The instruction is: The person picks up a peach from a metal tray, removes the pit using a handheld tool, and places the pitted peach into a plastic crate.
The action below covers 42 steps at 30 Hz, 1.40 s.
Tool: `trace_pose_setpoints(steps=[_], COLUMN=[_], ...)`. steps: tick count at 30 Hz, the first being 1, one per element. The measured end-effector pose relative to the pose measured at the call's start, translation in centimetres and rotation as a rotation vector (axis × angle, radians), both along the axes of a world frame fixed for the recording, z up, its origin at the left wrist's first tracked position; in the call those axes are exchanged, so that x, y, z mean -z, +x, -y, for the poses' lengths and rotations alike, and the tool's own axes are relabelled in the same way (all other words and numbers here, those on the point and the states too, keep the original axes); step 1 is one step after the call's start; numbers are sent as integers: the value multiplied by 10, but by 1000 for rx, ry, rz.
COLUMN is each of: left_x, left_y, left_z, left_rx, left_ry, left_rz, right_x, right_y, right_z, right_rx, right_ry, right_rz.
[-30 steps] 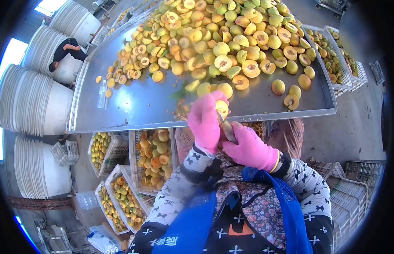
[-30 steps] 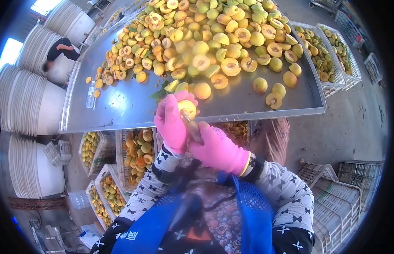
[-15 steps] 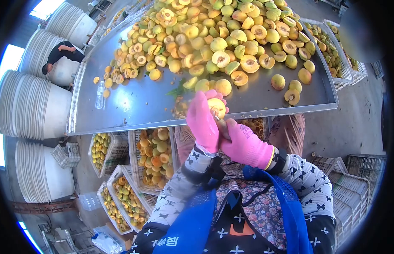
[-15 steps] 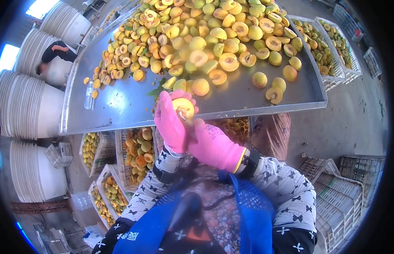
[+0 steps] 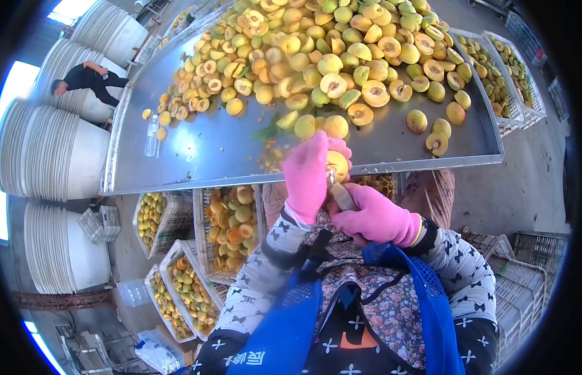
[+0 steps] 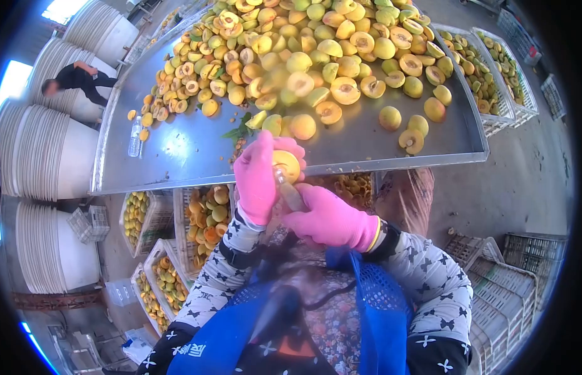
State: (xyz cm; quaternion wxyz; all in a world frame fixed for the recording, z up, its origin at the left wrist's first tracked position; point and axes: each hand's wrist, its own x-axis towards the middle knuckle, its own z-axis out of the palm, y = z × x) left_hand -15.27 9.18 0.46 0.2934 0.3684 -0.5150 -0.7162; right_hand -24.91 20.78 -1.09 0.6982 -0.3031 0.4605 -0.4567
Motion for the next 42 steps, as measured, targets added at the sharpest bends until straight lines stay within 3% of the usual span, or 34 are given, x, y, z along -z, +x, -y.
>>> trace_pose_setpoints(steps=[6, 12, 15, 19, 21, 22, 23, 24, 25, 27, 30, 31, 34, 36, 38, 41, 42], left_x=[3, 24, 19, 37, 37, 37, 37, 49, 57, 48, 38, 33, 33, 46, 77, 116, 119], left_y=[-6, -14, -13, -14, -6, -2, 3, 14, 33, 94, 187, 196, 141, 79, 34, -2, -3], left_z=[4, 1, 1, 8, 9, 5, 4, 7, 13, 25, 56, 67, 84, 96, 118, 146, 155], left_rx=[312, 424, 346, 129, 151, 153, 144, 133, 124, 159, 70, -1, -132, -10, 216, 382, 423], left_ry=[130, 109, 433, 464, 246, 88, -77, -75, 111, -251, -518, -757, -556, -429, -844, -1433, -1442], left_rz=[-110, -32, -60, -237, -220, -186, -147, -164, -138, 99, 509, 587, 427, 322, 457, 952, 910], right_x=[-3, 19, 16, 19, 35, 32, 33, 36, 43, 94, 68, 54, 29, 16, 13, 15, 15], right_y=[-21, -25, -14, -12, -23, -28, -32, -34, -38, -55, -69, -71, -74, -74, -72, -70, -69], right_z=[-19, -33, -34, -38, -50, -52, -52, -51, -45, -47, -41, -38, -42, -50, -66, -84, -87], right_rx=[-32, -52, -108, -205, -262, -280, -258, -248, -240, -137, -20, 11, 26, -31, -128, -115, -67], right_ry=[16, 50, 68, 44, -63, 16, 25, 15, -25, -250, -299, -301, -248, -198, -128, -40, -36], right_rz=[76, 72, -22, -109, -201, -293, -519, -744, -965, -1359, -1383, -1401, -1245, -1215, -1241, -1207, -1176])
